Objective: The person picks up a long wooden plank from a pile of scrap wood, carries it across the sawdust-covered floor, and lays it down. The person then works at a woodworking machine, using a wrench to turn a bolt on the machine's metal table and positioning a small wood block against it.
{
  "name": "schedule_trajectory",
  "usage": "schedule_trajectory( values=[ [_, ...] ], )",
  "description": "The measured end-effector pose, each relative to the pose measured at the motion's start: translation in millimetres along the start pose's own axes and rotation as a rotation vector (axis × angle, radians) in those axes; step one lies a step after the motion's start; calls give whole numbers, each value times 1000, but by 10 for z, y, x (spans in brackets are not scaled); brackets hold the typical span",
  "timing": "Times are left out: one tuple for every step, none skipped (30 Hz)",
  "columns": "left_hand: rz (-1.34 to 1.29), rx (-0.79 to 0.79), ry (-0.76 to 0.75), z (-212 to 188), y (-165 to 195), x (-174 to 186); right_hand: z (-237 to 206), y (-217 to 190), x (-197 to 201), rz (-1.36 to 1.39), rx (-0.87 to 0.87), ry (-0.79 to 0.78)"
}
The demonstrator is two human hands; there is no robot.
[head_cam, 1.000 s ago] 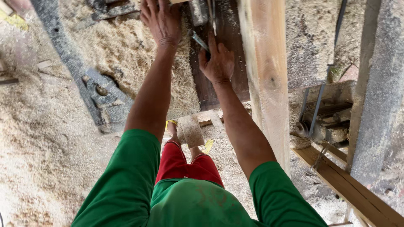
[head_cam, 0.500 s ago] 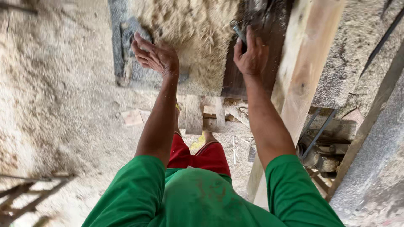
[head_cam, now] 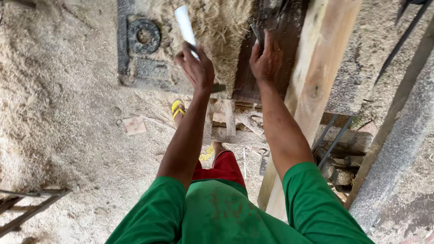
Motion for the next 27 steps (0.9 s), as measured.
schedule_trajectory(
  values=[
    [-47,-84,-33,-47,146,-97,-14,38,41,15,-88,-4],
    [-91,-166,-69,-71,280,-201,-35,81,81,32,-180,-10],
    [-131,-248,-107,-90,389,-289,-52,77,166,20,-209,36],
    [-43,-383,-107,-78,524,-359,-75,76,250,9,-238,82],
    [41,-521,-104,-17,667,-436,-80,81,322,-1,-264,131],
    [123,-659,-99,15,785,-490,-72,102,359,33,-298,157],
    [156,-723,-95,52,815,-492,-69,126,390,67,-332,181],
    [188,-787,-92,90,836,-472,-62,154,417,99,-368,206],
    [218,-855,-89,105,870,-450,-37,177,410,106,-394,194],
    [207,-907,-119,106,900,-435,-16,196,403,113,-420,183],
    [197,-956,-151,92,917,-406,-10,207,394,121,-448,170],
    [188,-1004,-183,68,948,-395,-3,201,403,83,-453,167],
    [205,-1045,-200,59,1010,-428,-2,193,408,47,-456,161],
    [222,-1084,-213,61,1083,-487,-7,189,409,12,-456,155],
    [237,-1122,-224,77,1158,-563,-15,172,432,30,-424,191],
    [240,-1146,-235,118,1234,-657,-28,160,451,48,-390,227],
    [242,-1168,-247,153,1299,-765,-47,162,467,65,-355,260],
    [245,-1186,-261,181,1340,-871,-76,214,449,77,-377,266],
    [239,-1204,-235,209,1365,-939,-109,267,418,91,-400,269],
    [232,-1222,-208,231,1380,-1000,-141,324,385,105,-423,273],
    [226,-1238,-180,241,1378,-1041,-164,391,329,90,-458,248],
    [245,-1225,-205,262,1344,-1102,-186,450,272,77,-493,222],
    [264,-1213,-230,286,1314,-1151,-209,502,222,65,-528,197],
    [283,-1200,-253,308,1290,-1187,-192,478,176,92,-461,161],
    [270,-1216,-243,306,1283,-1171,-186,431,147,121,-397,125],
    [256,-1233,-234,298,1281,-1148,-167,386,123,148,-333,89],
    [239,-1250,-222,291,1295,-1119,-135,317,111,126,-247,45]
  ],
)
Point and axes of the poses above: each hand's wrist, its own z-axis towards the middle knuckle, its own x-axis out of the back of the hand, y = z × x, the point moved 8 cm from there along z, towards the middle knuckle, and after that the axes turned 13 degrees about z, right-handed, at the moved point
